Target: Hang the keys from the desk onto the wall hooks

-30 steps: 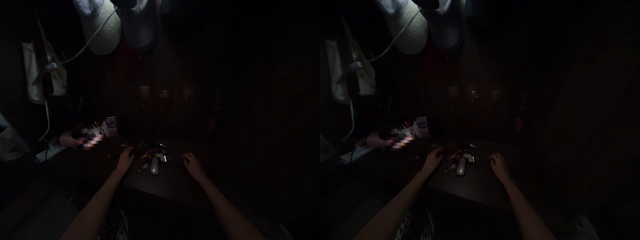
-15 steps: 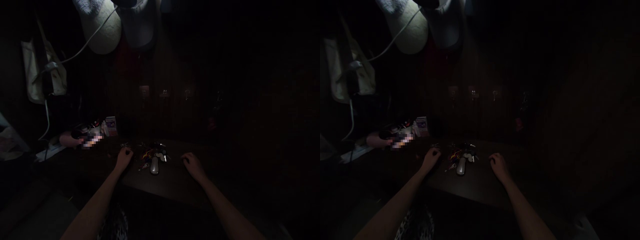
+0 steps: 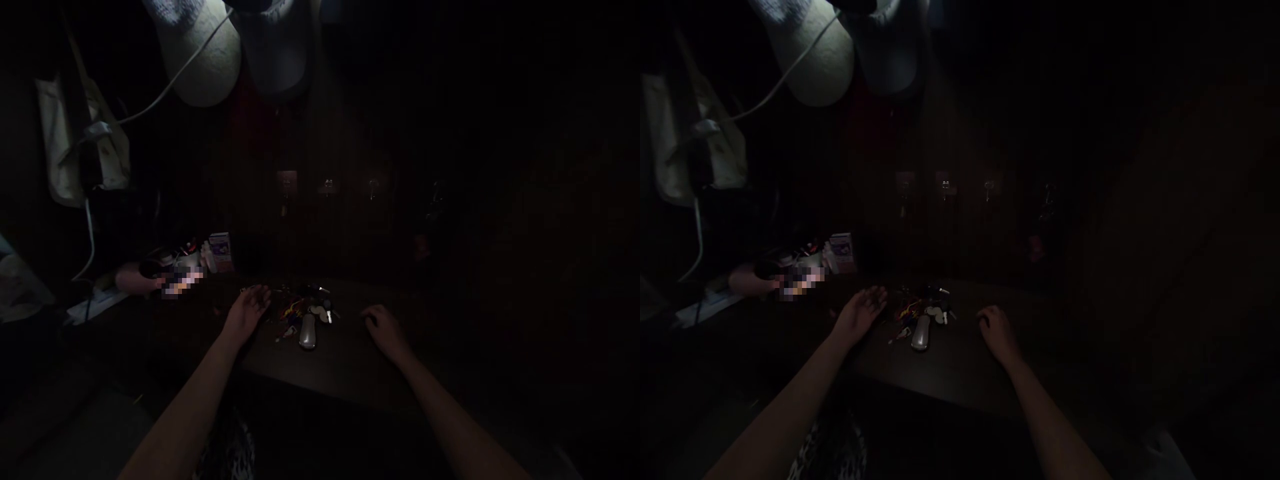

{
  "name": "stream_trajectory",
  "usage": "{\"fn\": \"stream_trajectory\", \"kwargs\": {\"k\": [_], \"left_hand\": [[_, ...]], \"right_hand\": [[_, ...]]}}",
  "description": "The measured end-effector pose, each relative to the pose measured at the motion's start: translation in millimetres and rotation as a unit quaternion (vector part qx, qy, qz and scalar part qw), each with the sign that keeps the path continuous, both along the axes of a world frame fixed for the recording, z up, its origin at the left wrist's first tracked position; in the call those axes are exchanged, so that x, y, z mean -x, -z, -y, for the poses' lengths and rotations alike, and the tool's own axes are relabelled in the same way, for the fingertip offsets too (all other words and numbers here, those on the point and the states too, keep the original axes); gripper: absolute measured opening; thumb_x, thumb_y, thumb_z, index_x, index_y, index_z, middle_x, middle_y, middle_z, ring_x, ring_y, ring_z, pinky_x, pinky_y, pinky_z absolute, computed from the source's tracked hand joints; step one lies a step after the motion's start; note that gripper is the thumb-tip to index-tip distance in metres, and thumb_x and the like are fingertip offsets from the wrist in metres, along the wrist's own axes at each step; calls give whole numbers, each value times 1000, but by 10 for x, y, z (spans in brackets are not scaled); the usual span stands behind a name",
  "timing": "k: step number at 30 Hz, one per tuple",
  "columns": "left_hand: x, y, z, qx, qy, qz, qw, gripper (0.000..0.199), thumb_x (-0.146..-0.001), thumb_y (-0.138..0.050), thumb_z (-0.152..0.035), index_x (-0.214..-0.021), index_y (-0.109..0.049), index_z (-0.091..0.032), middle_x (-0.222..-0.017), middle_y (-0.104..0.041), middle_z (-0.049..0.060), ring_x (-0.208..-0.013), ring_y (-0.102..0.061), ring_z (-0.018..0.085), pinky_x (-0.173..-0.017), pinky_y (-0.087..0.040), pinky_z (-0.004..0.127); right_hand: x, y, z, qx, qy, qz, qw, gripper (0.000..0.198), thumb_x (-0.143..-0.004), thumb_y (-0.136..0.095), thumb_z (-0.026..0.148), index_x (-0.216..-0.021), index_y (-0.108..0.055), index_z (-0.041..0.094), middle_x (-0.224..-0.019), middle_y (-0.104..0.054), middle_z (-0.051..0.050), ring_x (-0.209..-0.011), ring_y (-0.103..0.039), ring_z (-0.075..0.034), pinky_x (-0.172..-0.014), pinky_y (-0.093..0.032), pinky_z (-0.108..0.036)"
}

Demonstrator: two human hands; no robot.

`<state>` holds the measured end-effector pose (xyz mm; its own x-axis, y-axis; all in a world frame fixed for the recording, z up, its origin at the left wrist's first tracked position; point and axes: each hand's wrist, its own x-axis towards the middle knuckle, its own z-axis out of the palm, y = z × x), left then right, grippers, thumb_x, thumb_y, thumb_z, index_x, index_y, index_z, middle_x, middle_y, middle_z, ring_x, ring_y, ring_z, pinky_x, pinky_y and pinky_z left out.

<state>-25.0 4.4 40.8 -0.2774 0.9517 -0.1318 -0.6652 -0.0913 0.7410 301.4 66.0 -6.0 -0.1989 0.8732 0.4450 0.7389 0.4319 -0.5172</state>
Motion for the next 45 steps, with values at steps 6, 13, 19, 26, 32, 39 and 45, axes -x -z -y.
{"fn": "stream_trajectory", "kwargs": {"k": [6, 13, 19, 26, 32, 39, 45], "left_hand": [[-52, -37, 75, -12, 51, 39, 998, 28, -82, -39, -16, -97, -62, -13, -114, -63, 10, -106, -58, 19, -92, -45, 34], [-55, -12, 54, -35, 59, 9, 998, 26, -80, -47, -12, -100, -62, -14, -114, -64, 9, -109, -57, 19, -99, -41, 35], [-76, -1, 24, -42, 45, -60, 996, 29, -75, -56, -9, -102, -62, -18, -119, -61, 7, -110, -56, 17, -98, -41, 32], [-117, -2, -77, -57, 0, -111, 992, 30, -69, -64, -8, -96, -63, -19, -113, -65, 7, -107, -58, 18, -96, -43, 32], [-186, -86, -105, -67, -7, -90, 994, 25, -72, -58, -7, -94, -63, -17, -109, -66, 8, -102, -61, 18, -95, -45, 34], [-175, -234, -239, -82, 14, -105, 991, 26, -74, -56, -10, -98, -63, -17, -113, -64, 9, -106, -59, 19, -95, -44, 35], [-138, -494, -579, -95, -15, -121, 988, 17, -80, -55, -19, -94, -64, -15, -107, -66, 9, -99, -62, 18, -94, -44, 35]], "right_hand": [[0, 9, -13, -3, -2, -8, 1000, 23, -74, -43, 11, -79, -64, 18, -89, -60, -6, -89, -57, -19, -84, -42, -32], [-1, 9, -10, 3, -3, -13, 1000, 23, -74, -43, 11, -80, -64, 19, -90, -59, -5, -90, -56, -18, -85, -42, -31], [2, 8, -4, -2, -6, -23, 1000, 22, -74, -43, 12, -77, -63, 19, -88, -59, -5, -89, -57, -18, -84, -43, -31], [-7, 13, -7, -1, -7, -22, 1000, 22, -74, -43, 13, -77, -63, 19, -90, -60, -5, -90, -57, -18, -84, -43, -31], [-8, 3, -2, 7, -5, -26, 1000, 21, -73, -43, 13, -76, -63, 20, -89, -59, -5, -90, -57, -18, -85, -43, -31], [5, -4, 12, 18, -8, -50, 999, 20, -73, -43, 13, -77, -62, 21, -89, -58, -4, -90, -56, -17, -87, -42, -32], [4, -7, 16, 22, -6, -60, 998, 22, -72, -43, 11, -75, -62, 21, -90, -58, -5, -90, -55, -18, -86, -42, -33]]}}
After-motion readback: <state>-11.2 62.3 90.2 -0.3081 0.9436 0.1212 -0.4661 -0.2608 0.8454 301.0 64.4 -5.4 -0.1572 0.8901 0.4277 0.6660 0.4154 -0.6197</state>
